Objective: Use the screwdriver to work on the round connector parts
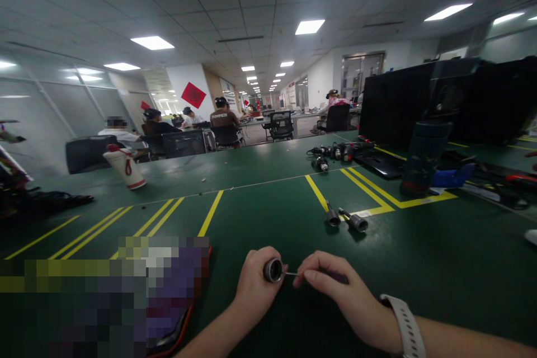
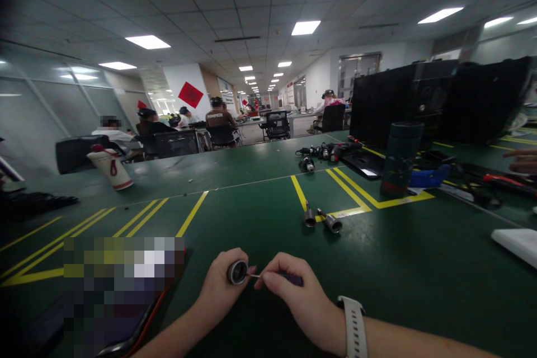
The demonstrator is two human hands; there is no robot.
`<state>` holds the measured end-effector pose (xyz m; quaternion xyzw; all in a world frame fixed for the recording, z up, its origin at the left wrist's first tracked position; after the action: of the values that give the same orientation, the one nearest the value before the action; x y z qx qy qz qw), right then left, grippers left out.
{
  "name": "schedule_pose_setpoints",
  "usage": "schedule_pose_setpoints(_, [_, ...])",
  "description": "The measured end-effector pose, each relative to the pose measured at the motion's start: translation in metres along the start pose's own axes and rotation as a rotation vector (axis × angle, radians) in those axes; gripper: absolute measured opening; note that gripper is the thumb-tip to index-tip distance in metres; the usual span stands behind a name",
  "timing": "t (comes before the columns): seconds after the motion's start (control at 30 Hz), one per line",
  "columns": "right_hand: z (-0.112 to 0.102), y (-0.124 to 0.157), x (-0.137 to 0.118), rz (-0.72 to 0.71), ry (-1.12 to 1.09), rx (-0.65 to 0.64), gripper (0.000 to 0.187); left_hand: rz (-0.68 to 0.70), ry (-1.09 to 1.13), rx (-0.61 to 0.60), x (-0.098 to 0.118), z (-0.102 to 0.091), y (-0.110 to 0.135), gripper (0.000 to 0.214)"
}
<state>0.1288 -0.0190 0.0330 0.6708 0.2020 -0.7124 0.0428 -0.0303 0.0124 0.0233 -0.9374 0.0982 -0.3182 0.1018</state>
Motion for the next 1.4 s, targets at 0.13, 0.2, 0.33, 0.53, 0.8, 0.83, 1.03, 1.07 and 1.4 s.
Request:
schedule_pose_setpoints(0.13, [0.0,-0.0038,0.0026,0.091,-0.17,0.052,0.016,0.031,0.067,-0.029,0.0026,-0.0009,0.0013,0.013])
schedule_pose_setpoints(0.2, [0.0012,-0.0048,0.0042,0.129,-0.247,0.061,0.015,0.048,0.097,-0.042,0.0023,-0.0004,0.0018,0.012])
schedule_pose_setpoints(0.33, [0.0008,-0.0038,0.0043,0.093,-0.224,0.077,0.015,0.057,0.116,-0.031,-0.0017,0.0017,0.0012,0.013])
schedule_pose_setpoints(0.53, [-0.0014,0.0005,0.002,0.015,-0.034,0.046,0.018,0.009,0.036,-0.006,-0.0026,0.0032,0.0005,0.017])
schedule_pose_setpoints(0.8, [0.0007,-0.0036,0.003,0.137,-0.247,0.084,0.015,0.03,0.115,-0.03,0.0034,-0.0003,0.0017,0.016])
schedule_pose_setpoints(0.83, [0.0014,-0.004,0.003,0.144,-0.265,0.079,0.014,0.035,0.138,-0.033,0.0031,-0.0002,0.0017,0.016])
schedule_pose_setpoints(1.03, [-0.0028,-0.0021,0.0014,0.058,-0.174,0.121,0.017,0.004,0.131,-0.017,-0.0004,0.0001,0.0007,0.014])
schedule_pose_setpoints(1.07, [-0.0031,-0.0014,0.0019,0.057,-0.146,0.116,0.017,0.002,0.107,-0.01,-0.0002,-0.0002,0.0006,0.014])
schedule_pose_setpoints(1.4, [0.0016,-0.0043,0.0062,0.138,-0.275,0.065,0.014,0.053,0.108,-0.005,0.0018,0.0003,0.0025,0.012])
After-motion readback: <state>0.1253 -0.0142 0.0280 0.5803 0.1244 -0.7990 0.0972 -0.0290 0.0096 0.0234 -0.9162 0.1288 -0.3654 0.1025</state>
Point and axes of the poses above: each hand's wrist, its own y-axis away from the middle knuckle, its own z-axis out of the palm, x = y × z, the point moved 5 cm from there along -y, towards the middle knuckle, and after that the axes turned 6 degrees about -z, right-handed, at the moved point
